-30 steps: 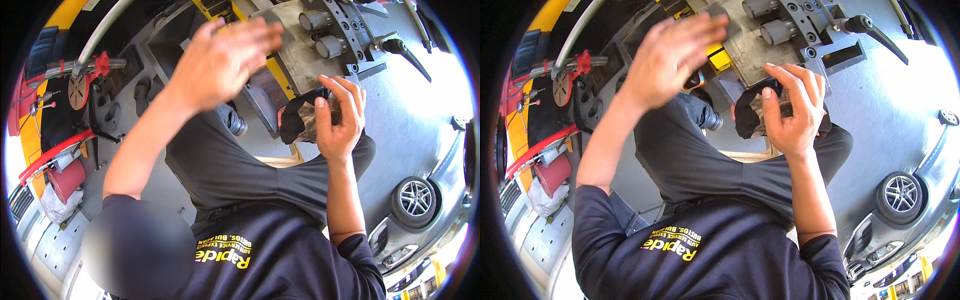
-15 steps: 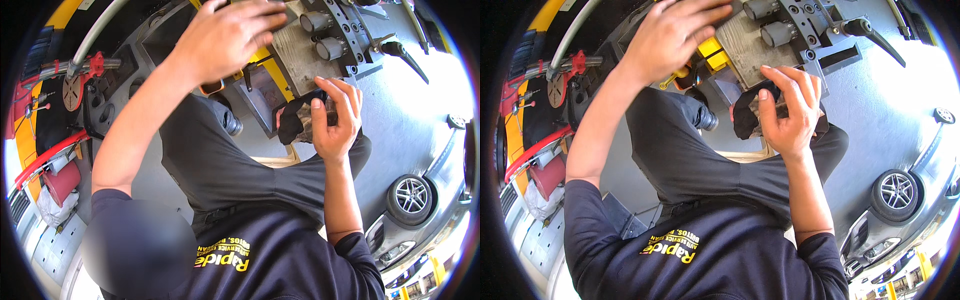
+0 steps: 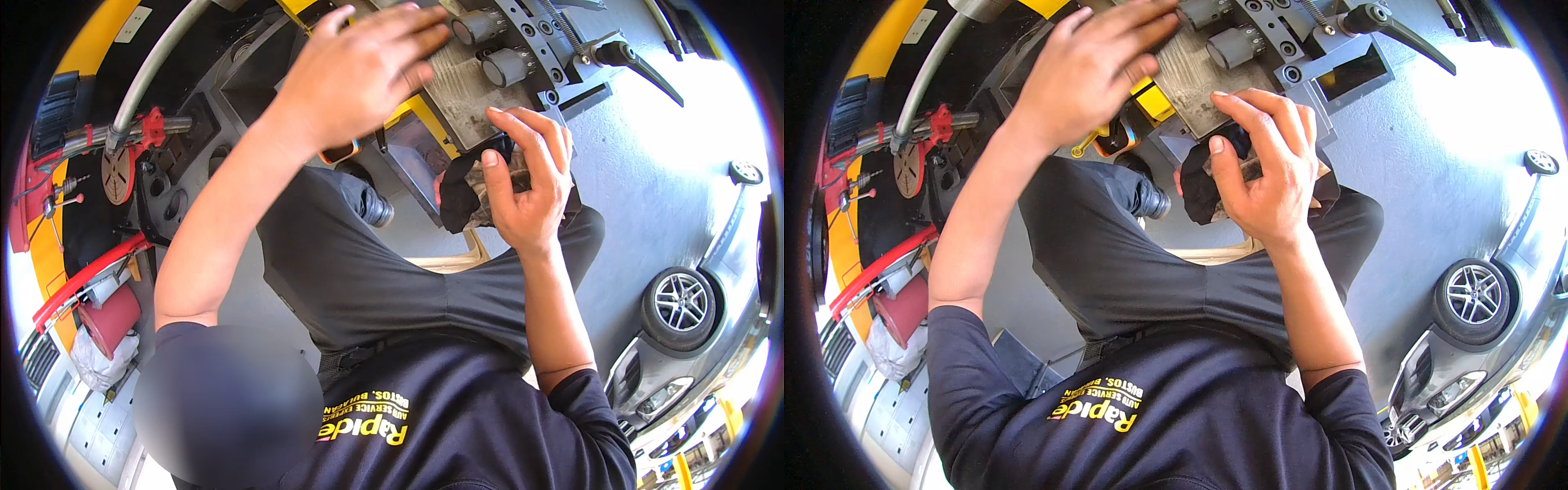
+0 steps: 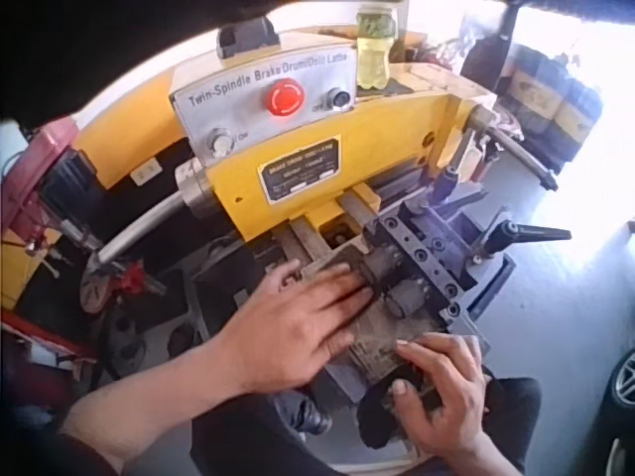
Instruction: The person cleans a yellow brake lathe using a green bottle and a cloth. They wipe the machine's surfaces and components, then handle a brake pad and a small metal part, placing them on the machine.
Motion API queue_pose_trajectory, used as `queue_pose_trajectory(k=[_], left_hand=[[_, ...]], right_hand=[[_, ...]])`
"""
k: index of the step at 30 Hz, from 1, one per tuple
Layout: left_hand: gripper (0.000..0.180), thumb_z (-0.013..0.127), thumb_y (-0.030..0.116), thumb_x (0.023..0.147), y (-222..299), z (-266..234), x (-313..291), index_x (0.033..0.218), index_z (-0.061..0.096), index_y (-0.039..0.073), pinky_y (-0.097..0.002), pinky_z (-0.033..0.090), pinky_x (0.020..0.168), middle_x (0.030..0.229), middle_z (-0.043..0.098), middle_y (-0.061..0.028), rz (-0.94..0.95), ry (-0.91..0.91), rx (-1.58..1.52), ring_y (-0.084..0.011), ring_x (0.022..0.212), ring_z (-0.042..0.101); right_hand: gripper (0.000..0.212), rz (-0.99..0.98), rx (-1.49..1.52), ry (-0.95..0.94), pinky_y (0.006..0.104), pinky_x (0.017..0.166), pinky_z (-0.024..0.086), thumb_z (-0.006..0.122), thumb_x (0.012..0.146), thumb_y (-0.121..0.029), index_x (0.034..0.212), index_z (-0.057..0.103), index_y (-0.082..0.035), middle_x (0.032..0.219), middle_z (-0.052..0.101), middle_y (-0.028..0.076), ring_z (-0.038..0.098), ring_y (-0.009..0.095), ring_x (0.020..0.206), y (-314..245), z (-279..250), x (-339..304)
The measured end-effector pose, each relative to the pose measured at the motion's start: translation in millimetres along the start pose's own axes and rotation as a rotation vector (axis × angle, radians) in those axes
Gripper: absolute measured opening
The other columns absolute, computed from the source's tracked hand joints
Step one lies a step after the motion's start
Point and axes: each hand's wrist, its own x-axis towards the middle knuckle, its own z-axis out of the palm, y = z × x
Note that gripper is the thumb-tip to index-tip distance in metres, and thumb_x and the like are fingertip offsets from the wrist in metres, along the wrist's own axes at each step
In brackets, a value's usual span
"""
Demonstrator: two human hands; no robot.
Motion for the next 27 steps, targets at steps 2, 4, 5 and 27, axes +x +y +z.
queue_pose_trajectory(k=[2, 4, 5, 27], left_hand=[[0.048, 0.061, 0.038, 0.11, 26.8, -1.4, -8.8, 0.155, 0.065, 0.023, -0.0644, 0.026, 0.129, 0.165, 0.057, 0.0023, 0.062, -0.057, -0.044, -0.0212, 0.158, 0.047], [0.052, 0.062, 0.042, 0.108, 9.5, -4.1, -1.4, 0.156, 0.063, 0.023, -0.0671, 0.025, 0.128, 0.165, 0.058, 0.0014, 0.033, -0.087, -0.041, -0.021, 0.157, 0.047], [0.052, 0.063, 0.043, 0.107, -10.4, 2.6, 8.4, 0.155, 0.064, 0.023, -0.0681, 0.027, 0.128, 0.164, 0.059, 0.0024, -0.011, -0.053, -0.029, -0.0197, 0.156, 0.049], [0.061, 0.065, 0.035, 0.097, 17.9, -11.3, 21.7, 0.148, 0.066, 0.001, -0.0708, 0.024, 0.126, 0.159, 0.06, -0.0163, -0.099, -0.062, -0.017, -0.0325, 0.157, 0.047]], right_hand=[[0.042, -0.001, 0.012, 0.004, 0.0399, 0.096, 0.05, 0.079, 0.083, -0.009, 0.125, 0.078, -0.009, 0.12, 0.072, 0.01, 0.063, 0.03, 0.104, 2.0, -1.1, 0.8], [0.041, 0.001, 0.011, 0.004, 0.0402, 0.096, 0.05, 0.079, 0.083, -0.009, 0.125, 0.078, -0.009, 0.119, 0.072, 0.01, 0.063, 0.03, 0.103, 0.4, -0.5, 0.5], [0.041, -0.003, 0.004, -0.003, 0.0403, 0.096, 0.05, 0.079, 0.083, -0.009, 0.125, 0.078, -0.009, 0.119, 0.072, 0.01, 0.063, 0.03, 0.103, -1.2, 0.1, 0.7], [0.042, -0.021, -0.003, 0.065, 0.0411, 0.1, 0.05, 0.081, 0.084, -0.015, 0.126, 0.077, -0.011, 0.125, 0.072, 0.008, 0.063, 0.031, 0.109, 1.3, -0.2, 0.0]])
